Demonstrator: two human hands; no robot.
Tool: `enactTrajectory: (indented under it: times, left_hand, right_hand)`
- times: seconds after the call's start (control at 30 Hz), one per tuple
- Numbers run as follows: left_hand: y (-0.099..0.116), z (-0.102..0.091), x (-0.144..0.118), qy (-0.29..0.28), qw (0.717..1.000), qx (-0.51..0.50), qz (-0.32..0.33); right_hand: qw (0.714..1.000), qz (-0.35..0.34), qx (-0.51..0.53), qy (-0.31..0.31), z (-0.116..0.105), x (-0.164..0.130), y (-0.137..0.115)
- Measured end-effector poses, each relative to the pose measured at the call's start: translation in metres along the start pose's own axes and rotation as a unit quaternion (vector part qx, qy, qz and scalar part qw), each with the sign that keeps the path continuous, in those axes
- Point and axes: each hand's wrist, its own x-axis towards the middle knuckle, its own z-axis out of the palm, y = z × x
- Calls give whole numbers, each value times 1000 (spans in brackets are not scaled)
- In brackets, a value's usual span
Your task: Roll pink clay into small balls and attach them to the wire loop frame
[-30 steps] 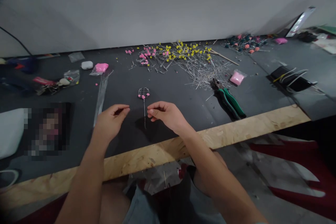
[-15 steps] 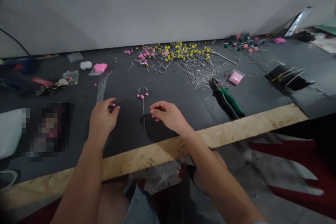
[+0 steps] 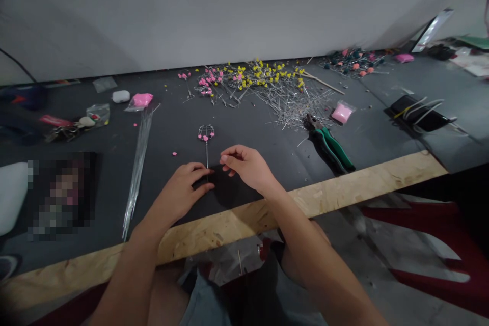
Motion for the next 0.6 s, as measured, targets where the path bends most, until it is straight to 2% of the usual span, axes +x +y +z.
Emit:
enactTrajectory:
  times: [0.1, 0.27, 0.37, 0.43, 0.5, 0.6]
  left_hand:
    - [0, 2, 9, 24, 999, 18, -22]
    - [1, 4, 23, 101, 992, 2, -72]
    - [-10, -4, 25, 179, 977, 1, -117]
    - [-24, -13, 24, 227, 961, 40, -155]
    - [-40, -24, 23, 213, 956, 72, -188]
    - [-56, -35, 23, 142, 963, 62, -220]
  right_hand:
    - [1000, 4, 4, -2, 0, 0, 1]
    - [1000, 8, 3, -4, 0, -1, 2]
    - [1000, 4, 3, -2, -1, -1, 2]
    - [1000, 3, 2, -2, -1, -2, 2]
    - [1000, 4, 3, -4, -2, -3, 2]
    - [1000, 6, 9, -8, -3, -3, 3]
